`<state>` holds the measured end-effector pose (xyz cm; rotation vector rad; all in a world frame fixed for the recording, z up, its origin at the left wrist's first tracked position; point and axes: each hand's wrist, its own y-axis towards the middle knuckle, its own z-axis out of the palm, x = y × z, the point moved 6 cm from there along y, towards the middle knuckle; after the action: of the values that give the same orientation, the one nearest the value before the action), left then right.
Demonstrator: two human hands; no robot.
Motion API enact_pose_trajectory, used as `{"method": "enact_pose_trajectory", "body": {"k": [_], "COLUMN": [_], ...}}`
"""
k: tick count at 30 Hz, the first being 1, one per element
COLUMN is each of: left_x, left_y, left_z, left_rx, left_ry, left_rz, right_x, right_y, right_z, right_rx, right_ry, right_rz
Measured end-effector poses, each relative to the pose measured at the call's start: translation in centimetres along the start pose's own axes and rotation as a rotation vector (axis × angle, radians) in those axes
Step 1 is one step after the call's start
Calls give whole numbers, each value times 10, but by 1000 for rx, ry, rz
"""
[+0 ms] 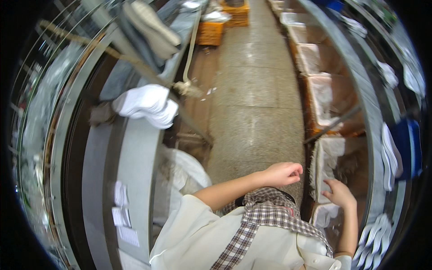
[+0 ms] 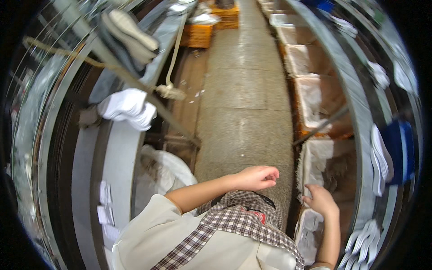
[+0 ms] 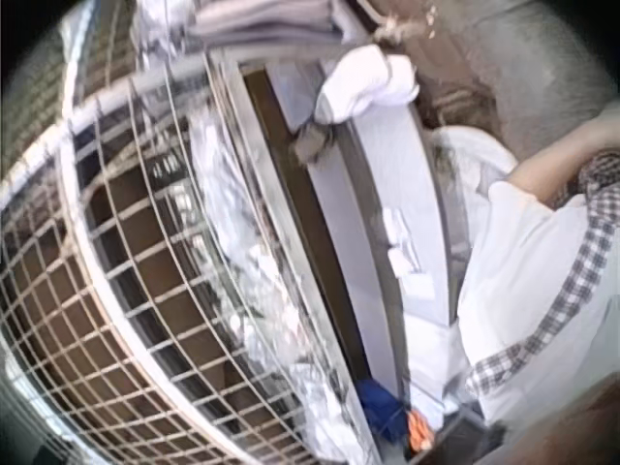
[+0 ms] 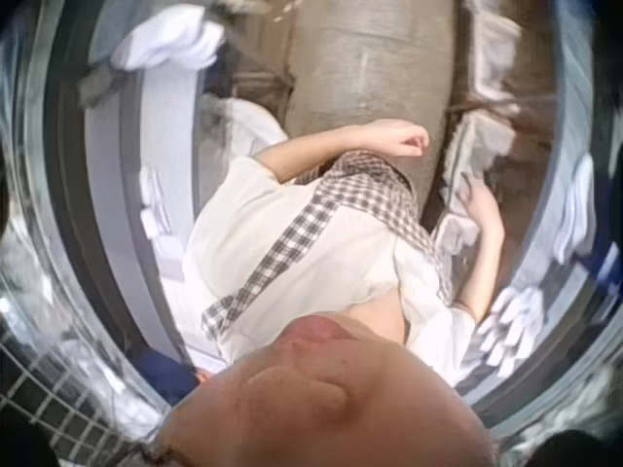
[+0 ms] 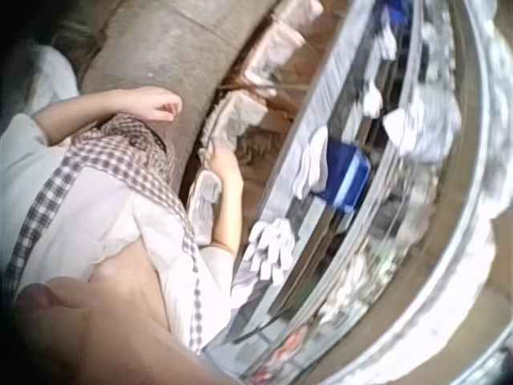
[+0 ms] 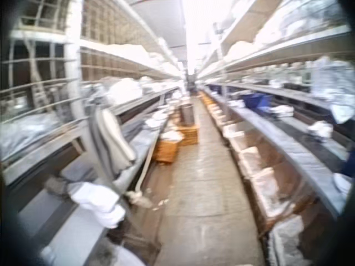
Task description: The person picks up white shoe insoles, wipes them with a cloth, and uses a small brush to clean the surfaces. They handle the insoles one at a time, turning them over to clean both sides, and place them back on the shelf.
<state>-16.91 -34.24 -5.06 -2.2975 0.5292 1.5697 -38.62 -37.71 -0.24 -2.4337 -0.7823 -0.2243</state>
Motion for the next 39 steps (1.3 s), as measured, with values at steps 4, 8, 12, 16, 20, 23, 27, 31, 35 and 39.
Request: {"method": "enact_pose_trajectory", "body": {"k": [4,8,12,16,20,23,27,31,35,39], "left_x": [38,72,85,87,100,106,92,83,102,130], "left_y": [-46,-53,-33,-5,65,136,239,323,374,414], "left_z": [-55,-73,-68,-72,-91,-112,-139,-171,-196,-225], "left_rx": [-201,-310,-323,-199,-82,-11,86,130,185,289], "left_ry": [-84,-216,-317,-241,-206,-47,44,258,213,211], "left_rz": [-131,-213,-275,-375,-388,-441,-425,-289,-375,-362], "right_x": [57,67,37,-3,-70,-137,-236,-334,-416,-491], "right_y": [70,108,131,166,212,239,263,286,315,342], "right_z": [31,25,11,-3,-57,-109,-189,-259,-304,-334], "right_rx": [98,123,85,119,-199,-461,-674,-1013,-1285,-1459], "right_ry": [143,134,136,247,397,593,838,1107,1234,1138], "right_rz": [-111,-227,-216,-149,-104,4,111,166,179,380]}}
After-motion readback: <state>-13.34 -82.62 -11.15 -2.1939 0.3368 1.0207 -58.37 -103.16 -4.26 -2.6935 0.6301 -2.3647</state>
